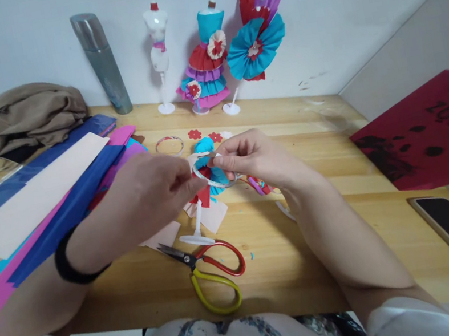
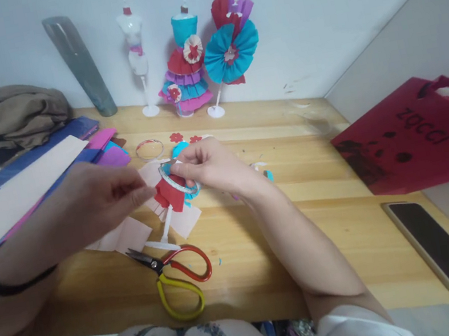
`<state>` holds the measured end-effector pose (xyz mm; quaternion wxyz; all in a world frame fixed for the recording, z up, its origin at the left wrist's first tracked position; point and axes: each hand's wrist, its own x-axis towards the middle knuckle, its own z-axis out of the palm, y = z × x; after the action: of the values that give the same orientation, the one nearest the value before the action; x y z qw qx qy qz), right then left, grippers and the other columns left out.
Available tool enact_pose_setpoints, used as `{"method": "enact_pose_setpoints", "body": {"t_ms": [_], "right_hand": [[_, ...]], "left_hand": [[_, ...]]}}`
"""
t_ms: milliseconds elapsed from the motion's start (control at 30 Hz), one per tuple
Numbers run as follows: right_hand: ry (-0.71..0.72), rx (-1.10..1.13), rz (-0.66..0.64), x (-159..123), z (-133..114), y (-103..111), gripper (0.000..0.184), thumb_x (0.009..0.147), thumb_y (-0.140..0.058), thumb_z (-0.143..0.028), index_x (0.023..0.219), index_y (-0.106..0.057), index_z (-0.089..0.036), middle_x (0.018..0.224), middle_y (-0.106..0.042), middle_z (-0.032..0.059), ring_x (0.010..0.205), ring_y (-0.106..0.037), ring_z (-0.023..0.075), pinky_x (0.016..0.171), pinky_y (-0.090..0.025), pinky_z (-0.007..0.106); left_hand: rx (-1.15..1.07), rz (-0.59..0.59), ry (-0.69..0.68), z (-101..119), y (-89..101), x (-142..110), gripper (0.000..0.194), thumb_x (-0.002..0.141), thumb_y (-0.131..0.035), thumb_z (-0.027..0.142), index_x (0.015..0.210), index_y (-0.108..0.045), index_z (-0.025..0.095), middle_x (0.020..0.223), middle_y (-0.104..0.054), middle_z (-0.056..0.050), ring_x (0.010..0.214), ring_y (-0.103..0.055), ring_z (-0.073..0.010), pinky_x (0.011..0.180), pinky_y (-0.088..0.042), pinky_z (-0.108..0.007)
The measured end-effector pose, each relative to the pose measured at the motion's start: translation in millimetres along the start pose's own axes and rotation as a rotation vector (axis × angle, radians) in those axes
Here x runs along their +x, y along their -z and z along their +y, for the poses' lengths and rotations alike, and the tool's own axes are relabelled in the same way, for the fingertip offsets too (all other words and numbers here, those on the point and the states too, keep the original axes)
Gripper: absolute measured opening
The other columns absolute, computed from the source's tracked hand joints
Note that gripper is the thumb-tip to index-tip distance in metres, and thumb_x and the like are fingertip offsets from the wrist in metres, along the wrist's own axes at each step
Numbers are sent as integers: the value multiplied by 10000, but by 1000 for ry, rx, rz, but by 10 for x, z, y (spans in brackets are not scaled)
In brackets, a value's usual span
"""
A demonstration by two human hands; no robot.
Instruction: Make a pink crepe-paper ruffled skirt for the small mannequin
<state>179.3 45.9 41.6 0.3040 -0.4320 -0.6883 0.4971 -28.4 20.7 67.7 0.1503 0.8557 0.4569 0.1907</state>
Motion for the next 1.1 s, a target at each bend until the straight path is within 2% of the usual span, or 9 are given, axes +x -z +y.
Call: {"method": "enact_pose_setpoints", "body": {"t_ms": [133, 200, 300, 367, 433, 600, 767, 933, 1100], "right_hand": [[-7, -22, 9, -13, -20, 3, 403, 788, -663, -417, 502, -520, -172, 470, -442, -35, 456, -343, 64, 473, -253, 256], [-7, -16, -5, -9, -21, 10, 393, 778, -677, -415, 506, -534, -170, 467, -449, -35, 453, -349, 65, 474, -259, 257], [-4, 16, -13, 3, -15, 20, 388, 767, -689, -419, 503, -551, -170, 469, -463, -34, 456, -365, 68, 477, -269, 254], [-2, 33, -9, 9, -12, 23, 396, 762, -690, -427, 494, -552, -170, 474, -471, -31, 463, -367, 67, 477, -259, 254], [-10, 47, -4, 14, -10, 24, 399, 745, -705, -428, 484, -552, -168, 474, -475, -28, 466, -365, 66, 476, -249, 254], [-38, 63, -19, 35, 8, 19, 401, 748, -706, -419, 473, -545, -176, 464, -470, -28, 447, -372, 65, 455, -252, 254], [-19, 55, -48, 65, 38, 6, 402, 747, -691, -444, 488, -550, -170, 452, -462, -39, 430, -365, 59, 431, -242, 234], [-50, 19, -15, 94, 57, 20, 373, 758, -676, -376, 494, -535, -154, 431, -436, -42, 422, -325, 46, 431, -212, 226], [-137, 69, -2, 186, 60, 64, 290, 792, -632, -314, 570, -599, -130, 436, -447, -38, 397, -293, 42, 406, -164, 221]], "left_hand": [[-164, -159, 18, 7, -380, -312, 181, 812, -579, 310, 691, -649, 196, 703, -674, -41, 593, -536, -146, 552, -327, -273], [-280, -130, 108, -18, -551, -425, 160, 829, -549, 262, 882, -680, 187, 886, -713, -57, 716, -602, -159, 629, -401, -264], [-421, -29, 318, -79, -678, -471, 223, 861, -528, 307, 937, -684, 168, 813, -693, -30, 652, -584, -127, 593, -409, -236], [-424, 40, 380, -112, -684, -428, 250, 857, -533, 329, 950, -698, 165, 727, -659, -6, 599, -545, -113, 552, -376, -224], [-353, 62, 384, -120, -669, -350, 251, 843, -534, 311, 930, -713, 156, 615, -589, 19, 539, -483, -101, 515, -317, -224], [-193, -66, 404, -84, -716, -135, 265, 845, -528, 314, 715, -672, 134, 485, -383, 50, 483, -337, -90, 507, -199, -247], [-136, 2, 368, -134, -859, -47, 351, 842, -515, 263, 511, -484, 153, 467, -316, 47, 500, -298, -95, 530, -195, -262], [-192, 30, 325, -197, -977, -109, 370, 848, -452, 240, 501, -342, 174, 502, -283, 44, 513, -293, -93, 531, -175, -267], [-169, 49, 315, -222, -1030, -154, 378, 866, -440, 274, 529, -302, 173, 527, -270, 46, 517, -283, -89, 544, -135, -281]]}}
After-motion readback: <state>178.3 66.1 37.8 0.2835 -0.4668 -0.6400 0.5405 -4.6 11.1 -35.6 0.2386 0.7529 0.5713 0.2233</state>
